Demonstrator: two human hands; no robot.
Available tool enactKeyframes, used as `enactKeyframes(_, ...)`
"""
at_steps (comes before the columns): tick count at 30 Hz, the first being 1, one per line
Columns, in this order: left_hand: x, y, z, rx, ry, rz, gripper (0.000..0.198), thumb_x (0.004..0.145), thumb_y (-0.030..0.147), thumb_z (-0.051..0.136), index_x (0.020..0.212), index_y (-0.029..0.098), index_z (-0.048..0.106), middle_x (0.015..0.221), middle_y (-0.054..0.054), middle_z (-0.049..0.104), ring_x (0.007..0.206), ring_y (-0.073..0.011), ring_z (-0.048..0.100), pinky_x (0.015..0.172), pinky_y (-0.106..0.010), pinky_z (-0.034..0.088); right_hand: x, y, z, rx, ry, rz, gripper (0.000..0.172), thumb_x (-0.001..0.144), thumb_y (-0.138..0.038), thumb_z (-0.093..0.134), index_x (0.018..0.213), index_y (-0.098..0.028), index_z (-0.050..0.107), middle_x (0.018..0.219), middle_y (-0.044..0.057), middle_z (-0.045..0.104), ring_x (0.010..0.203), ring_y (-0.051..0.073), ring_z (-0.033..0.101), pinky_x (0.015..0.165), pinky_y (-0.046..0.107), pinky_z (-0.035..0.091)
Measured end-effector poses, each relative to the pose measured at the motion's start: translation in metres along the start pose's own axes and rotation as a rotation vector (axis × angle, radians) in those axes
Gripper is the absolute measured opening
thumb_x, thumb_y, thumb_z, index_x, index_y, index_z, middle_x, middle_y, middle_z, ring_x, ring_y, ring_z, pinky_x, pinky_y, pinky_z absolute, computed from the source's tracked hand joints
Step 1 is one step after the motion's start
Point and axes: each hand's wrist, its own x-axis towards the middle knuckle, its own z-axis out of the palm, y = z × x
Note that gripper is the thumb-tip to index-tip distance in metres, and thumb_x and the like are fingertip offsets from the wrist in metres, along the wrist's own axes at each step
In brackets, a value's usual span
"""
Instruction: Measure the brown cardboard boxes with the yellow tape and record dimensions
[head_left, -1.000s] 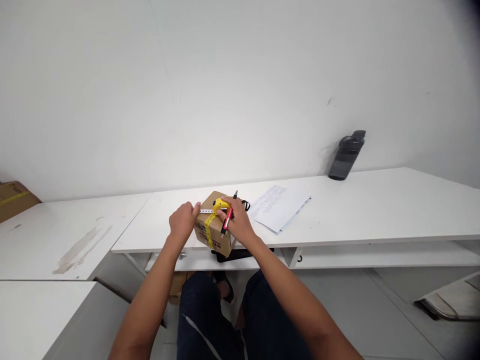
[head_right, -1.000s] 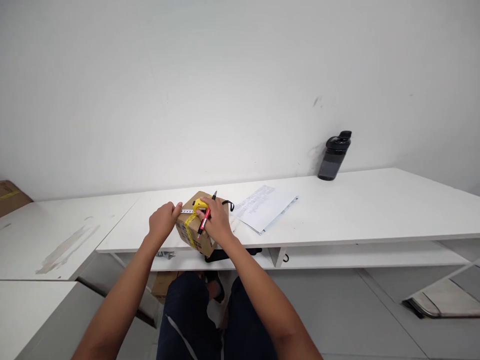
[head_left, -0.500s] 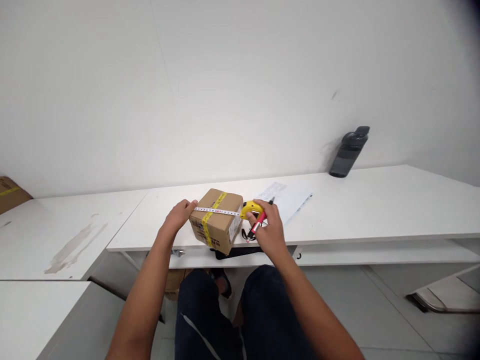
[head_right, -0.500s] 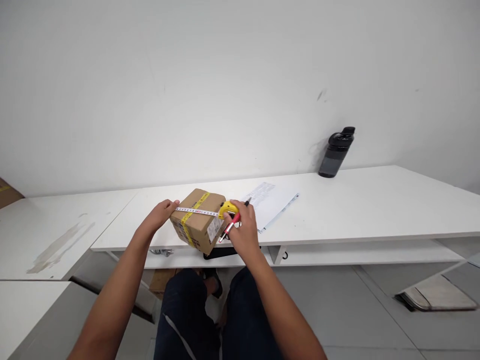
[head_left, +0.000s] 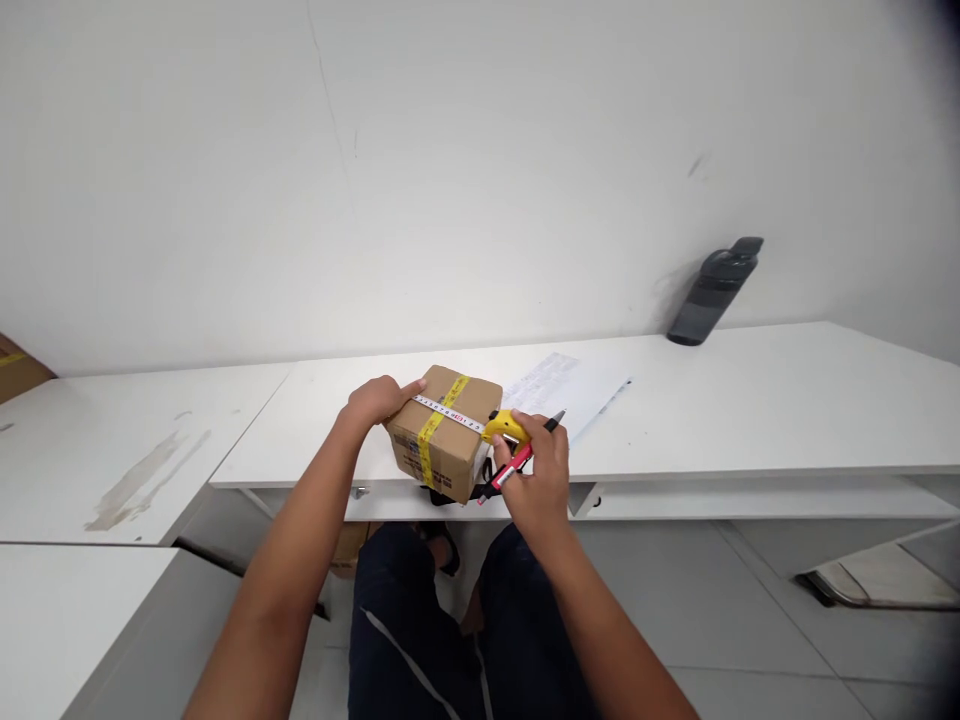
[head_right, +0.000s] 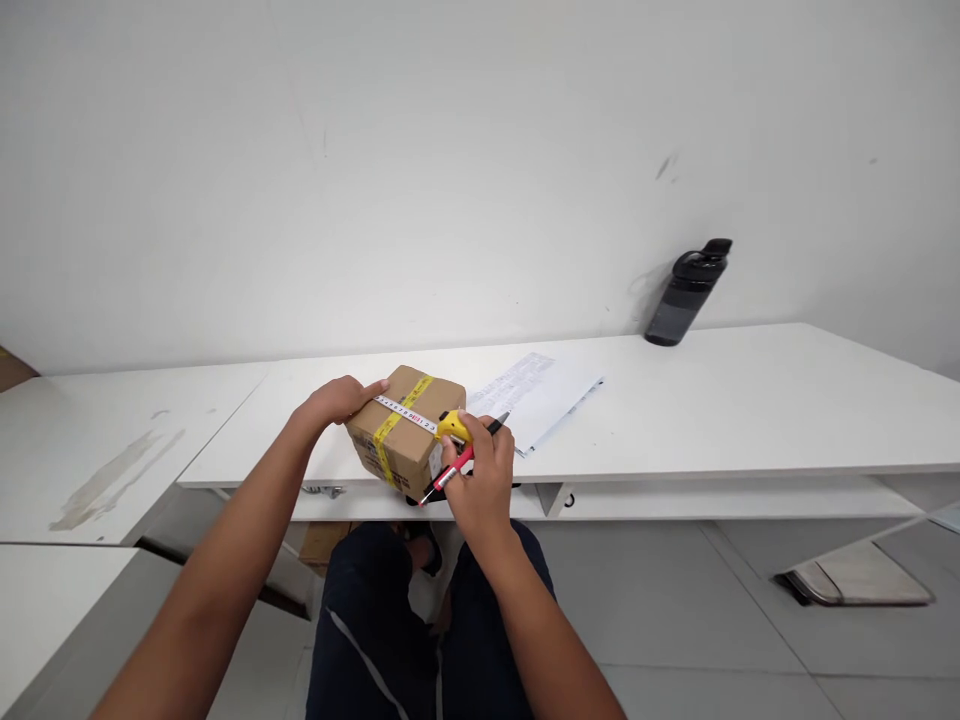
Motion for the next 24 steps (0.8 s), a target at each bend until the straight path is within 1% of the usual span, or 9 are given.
enactKeyframes(3,0.008,0.007,0.000,0.098,0.045,-0.034,0.066,0.078,0.083,0.044,0.066,0.020,0.061,0.063,-0.015,0.068,0.067,-0.0322,0.068,0.068,-0.042,0.047,0.002,0.003,-0.004,-0.006,-0.032,-0.012,0.035,0.094,-0.029,0.058,0.129,-0.025,0.058,0.113,0.011,0.054,0.106,0.027,0.058,0.093,0.048,0.054)
enactKeyframes(5,0.009,0.003,0.003,0.073,0.042,-0.032,0.068,0.078,0.084,0.043,0.067,0.020,0.063,0.063,-0.016,0.068,0.068,-0.0334,0.069,0.067,-0.042,0.047,0.006,0.006,-0.007,-0.006,-0.070,0.000,0.035,0.095,-0.030,0.057,0.129,-0.025,0.058,0.114,0.012,0.055,0.108,0.027,0.058,0.094,0.048,0.054)
enactKeyframes(7,0.009,-0.006,0.009,-0.058,-0.001,-0.017,0.071,0.078,0.085,0.042,0.070,0.018,0.065,0.068,-0.017,0.071,0.069,-0.0330,0.069,0.064,-0.040,0.048,0.010,0.009,-0.009,-0.016,-0.098,0.017,0.035,0.095,-0.031,0.057,0.130,-0.025,0.058,0.114,0.012,0.056,0.110,0.028,0.059,0.094,0.049,0.054)
enactKeyframes(9,0.009,-0.017,0.017,-0.247,-0.044,0.026,0.072,0.077,0.085,0.043,0.077,0.017,0.068,0.079,-0.017,0.075,0.072,-0.0314,0.070,0.060,-0.037,0.049,0.012,0.012,-0.011,-0.029,-0.110,0.014,0.036,0.095,-0.032,0.057,0.130,-0.025,0.058,0.115,0.012,0.057,0.110,0.029,0.059,0.093,0.049,0.054)
enactKeyframes(12,0.011,-0.027,0.026,-0.447,-0.021,0.119,0.069,0.077,0.083,0.049,0.086,0.017,0.067,0.095,-0.016,0.077,0.082,-0.0295,0.070,0.062,-0.034,0.050,0.012,0.015,-0.011,-0.036,-0.110,0.001,0.036,0.095,-0.031,0.057,0.131,-0.026,0.059,0.116,0.013,0.058,0.110,0.029,0.059,0.093,0.048,0.054)
enactKeyframes(16,0.015,-0.028,0.032,-0.541,0.037,0.190,0.063,0.077,0.078,0.056,0.093,0.019,0.065,0.105,-0.013,0.076,0.093,-0.0277,0.069,0.072,-0.033,0.052,0.009,0.015,-0.010,-0.035,-0.107,0.045,0.036,0.095,-0.034,0.057,0.130,-0.026,0.060,0.114,0.011,0.059,0.108,0.028,0.061,0.092,0.046,0.054)
enactKeyframes(19,0.013,-0.027,0.034,-0.601,-0.022,0.236,0.064,0.080,0.078,0.051,0.096,0.018,0.067,0.105,-0.011,0.077,0.095,-0.0272,0.069,0.075,-0.033,0.052,0.010,0.013,-0.008,-0.043,-0.106,0.155,0.039,0.094,-0.040,0.058,0.130,-0.027,0.059,0.113,0.010,0.059,0.106,0.028,0.063,0.089,0.045,0.055)
enactKeyframes(21,0.009,-0.026,0.033,-0.602,-0.025,0.260,0.065,0.083,0.077,0.046,0.097,0.018,0.068,0.103,-0.010,0.077,0.095,-0.0274,0.069,0.076,-0.033,0.051,0.013,0.010,-0.006,-0.044,-0.112,0.219,0.041,0.094,-0.042,0.057,0.132,-0.028,0.058,0.114,0.009,0.058,0.105,0.027,0.063,0.087,0.045,0.056)
enactKeyframes(24,0.002,-0.022,0.029,-0.420,0.094,0.221,0.059,0.088,0.071,0.044,0.100,0.019,0.070,0.111,-0.011,0.076,0.101,-0.0298,0.068,0.081,-0.035,0.049,0.020,0.005,-0.003,-0.003,-0.120,0.242,0.042,0.094,-0.041,0.055,0.133,-0.027,0.057,0.117,0.010,0.056,0.108,0.027,0.062,0.089,0.045,0.055)
